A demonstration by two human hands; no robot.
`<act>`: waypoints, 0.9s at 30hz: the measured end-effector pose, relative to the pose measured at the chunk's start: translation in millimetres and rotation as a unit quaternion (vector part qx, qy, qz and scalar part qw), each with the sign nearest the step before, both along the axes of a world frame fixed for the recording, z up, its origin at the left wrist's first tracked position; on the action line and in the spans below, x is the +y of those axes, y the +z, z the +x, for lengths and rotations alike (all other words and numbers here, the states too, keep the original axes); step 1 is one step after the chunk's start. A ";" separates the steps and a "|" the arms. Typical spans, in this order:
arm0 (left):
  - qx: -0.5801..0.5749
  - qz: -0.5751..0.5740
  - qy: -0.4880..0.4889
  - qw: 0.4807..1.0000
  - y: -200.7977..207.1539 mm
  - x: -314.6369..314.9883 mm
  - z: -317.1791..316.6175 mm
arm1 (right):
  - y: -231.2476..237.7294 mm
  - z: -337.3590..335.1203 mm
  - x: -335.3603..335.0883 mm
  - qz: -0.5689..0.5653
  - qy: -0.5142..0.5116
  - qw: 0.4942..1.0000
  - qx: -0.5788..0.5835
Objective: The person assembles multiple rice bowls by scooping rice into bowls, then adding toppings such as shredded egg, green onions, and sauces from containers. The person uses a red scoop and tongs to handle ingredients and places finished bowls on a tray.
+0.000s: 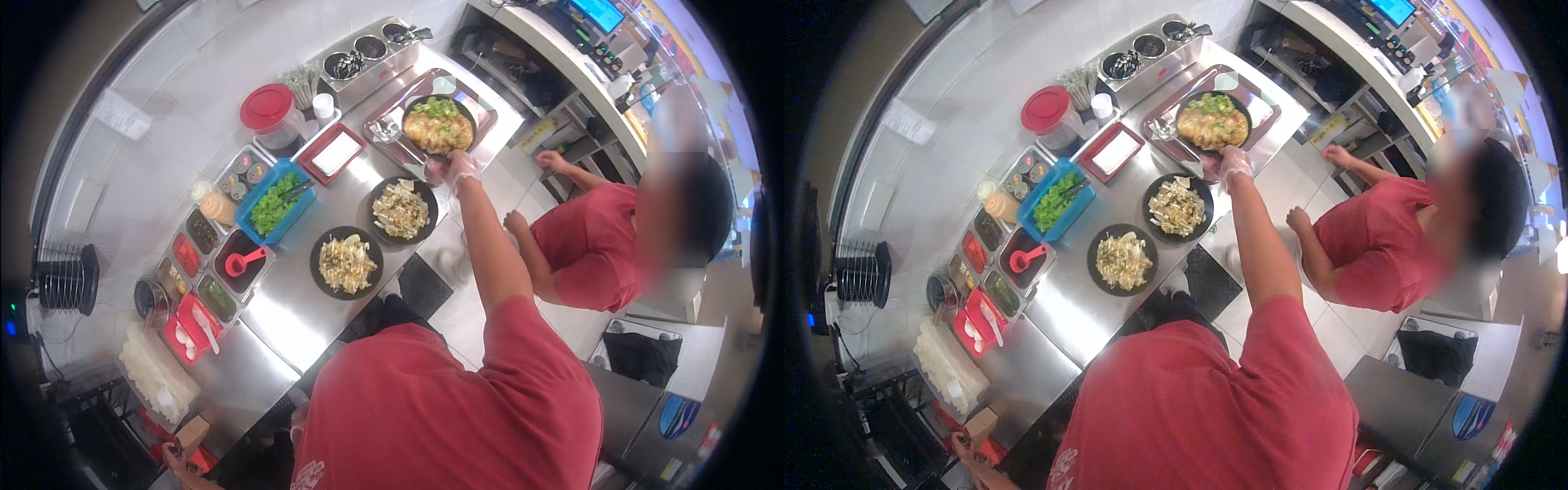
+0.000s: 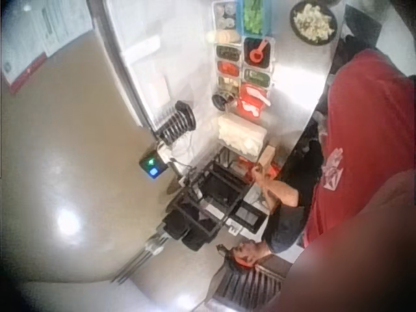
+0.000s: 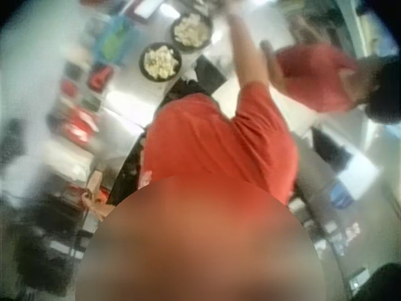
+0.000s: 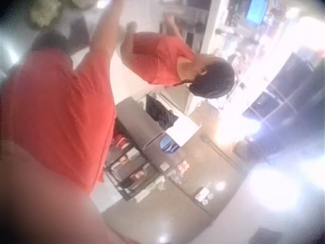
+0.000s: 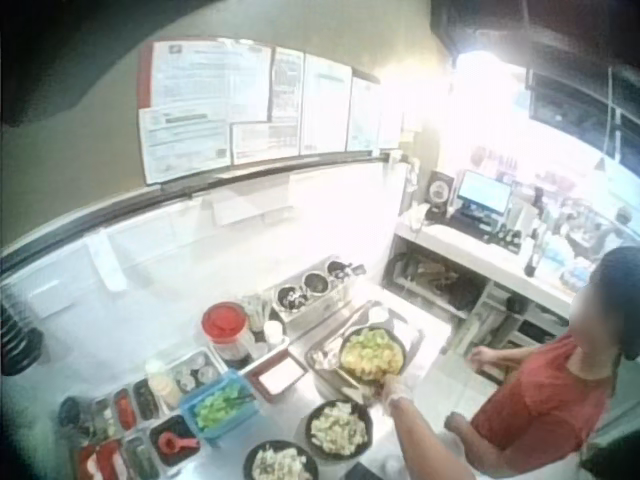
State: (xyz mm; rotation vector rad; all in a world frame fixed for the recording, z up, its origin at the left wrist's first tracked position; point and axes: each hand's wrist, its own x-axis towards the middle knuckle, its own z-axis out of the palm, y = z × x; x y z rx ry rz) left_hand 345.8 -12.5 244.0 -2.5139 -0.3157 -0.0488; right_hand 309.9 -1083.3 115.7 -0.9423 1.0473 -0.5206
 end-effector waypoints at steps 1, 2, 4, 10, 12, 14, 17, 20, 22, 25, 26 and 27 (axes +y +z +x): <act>-0.026 -0.046 0.000 0.999 11.3 -16.4 -3.5 | -13.8 10.1 -22.1 0.050 -0.037 0.998 -0.012; -0.048 -0.095 0.001 0.994 20.9 -32.8 -10.6 | -26.6 19.1 -35.3 0.100 -0.074 0.992 -0.023; -0.071 -0.213 0.000 0.975 29.0 -84.6 -15.6 | -34.2 28.6 -52.4 0.105 -0.086 0.990 -0.033; -0.081 -0.677 0.146 0.717 -15.7 -260.0 -45.9 | -73.9 32.7 -104.1 0.144 -0.078 0.985 -0.057; -0.069 -0.737 0.230 0.631 -44.9 -309.9 -86.4 | -75.4 31.3 -101.0 0.111 0.003 0.994 -0.018; -0.036 -0.768 0.302 0.564 -78.1 -353.6 -127.3 | -66.2 18.7 -96.5 0.093 0.070 0.993 0.018; 0.058 -0.779 0.364 0.508 -125.2 -402.9 -153.5 | -49.1 -39.1 -82.0 0.078 0.107 0.990 0.058; 0.134 -0.769 0.384 0.493 -160.8 -428.4 -171.2 | -76.1 -98.0 -59.1 0.057 0.133 0.987 0.072; 0.165 -0.764 0.385 0.491 -171.7 -438.9 -163.9 | -58.1 -110.3 -18.0 0.056 0.195 0.965 0.169; 0.182 -0.810 0.322 0.456 -155.1 -476.6 -119.9 | -55.9 -126.9 24.7 0.176 0.277 0.937 0.116; 0.180 -0.826 0.322 0.426 -154.1 -496.9 -98.4 | -56.9 -132.1 35.1 0.208 0.316 0.922 0.089; 0.167 -0.844 0.325 0.393 -155.1 -512.8 -85.2 | -63.4 -127.7 43.6 0.258 0.310 0.912 0.077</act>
